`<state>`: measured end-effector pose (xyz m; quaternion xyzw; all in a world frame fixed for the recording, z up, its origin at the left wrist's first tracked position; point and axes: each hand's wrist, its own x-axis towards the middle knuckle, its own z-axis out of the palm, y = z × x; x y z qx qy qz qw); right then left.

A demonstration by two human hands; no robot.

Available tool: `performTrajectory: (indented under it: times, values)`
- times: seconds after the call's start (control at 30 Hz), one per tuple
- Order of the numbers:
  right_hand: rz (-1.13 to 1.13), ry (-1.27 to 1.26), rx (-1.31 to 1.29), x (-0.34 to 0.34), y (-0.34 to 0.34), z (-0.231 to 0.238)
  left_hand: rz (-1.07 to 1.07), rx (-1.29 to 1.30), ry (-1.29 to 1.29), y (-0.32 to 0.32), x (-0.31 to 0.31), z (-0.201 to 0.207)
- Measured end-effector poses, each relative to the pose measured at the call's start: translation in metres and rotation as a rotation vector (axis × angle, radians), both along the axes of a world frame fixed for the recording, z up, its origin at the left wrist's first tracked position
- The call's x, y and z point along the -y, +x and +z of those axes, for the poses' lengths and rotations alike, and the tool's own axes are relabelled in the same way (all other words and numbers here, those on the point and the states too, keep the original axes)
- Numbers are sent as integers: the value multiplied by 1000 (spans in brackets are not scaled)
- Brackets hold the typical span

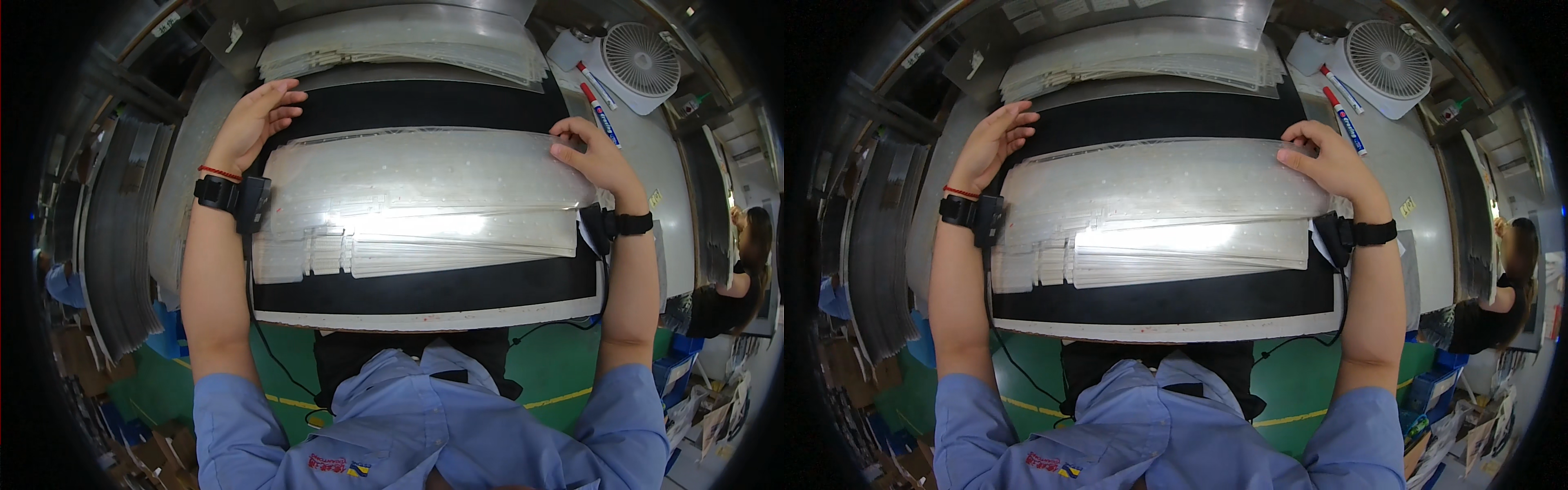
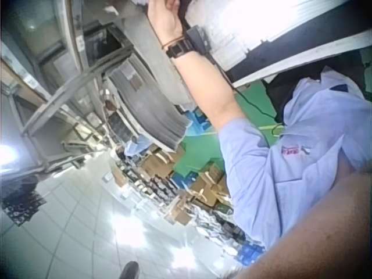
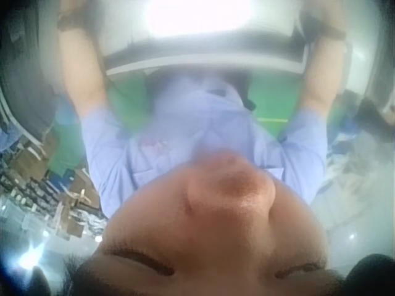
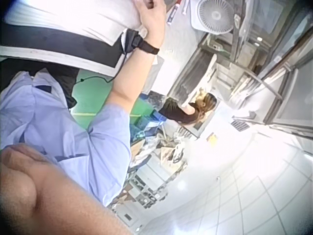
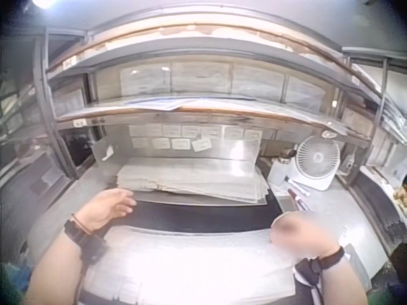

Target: Inspecting and layering transparent membrane sheets for keyboard assembly.

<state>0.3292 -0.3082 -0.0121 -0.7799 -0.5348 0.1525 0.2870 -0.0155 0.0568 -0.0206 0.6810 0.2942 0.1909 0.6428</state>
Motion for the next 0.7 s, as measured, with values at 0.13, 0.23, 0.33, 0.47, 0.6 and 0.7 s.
performTrajectory:
  times: [0.13, 0.23, 0.33, 0.47, 0.6, 0.7]
  values:
    - [28, -32, -18, 4, 3, 0, 0, -9, -6, -1, 0, 2]
    - [16, -36, -54, 4, 3, 3, -7, -9, -4, -2, -2, 1]
    - [-55, 13, -145, 0, -3, 5, 7, -21, -1, -2, -1, 1]
    - [-134, 147, -261, -4, -4, 1, 24, -13, 1, -1, 1, 2]
    - [-158, 338, -355, -7, 2, -10, 21, 16, -10, 0, 4, 2]
    - [-212, 380, -380, -9, 6, -14, -1, 9, -70, 3, 8, 3]
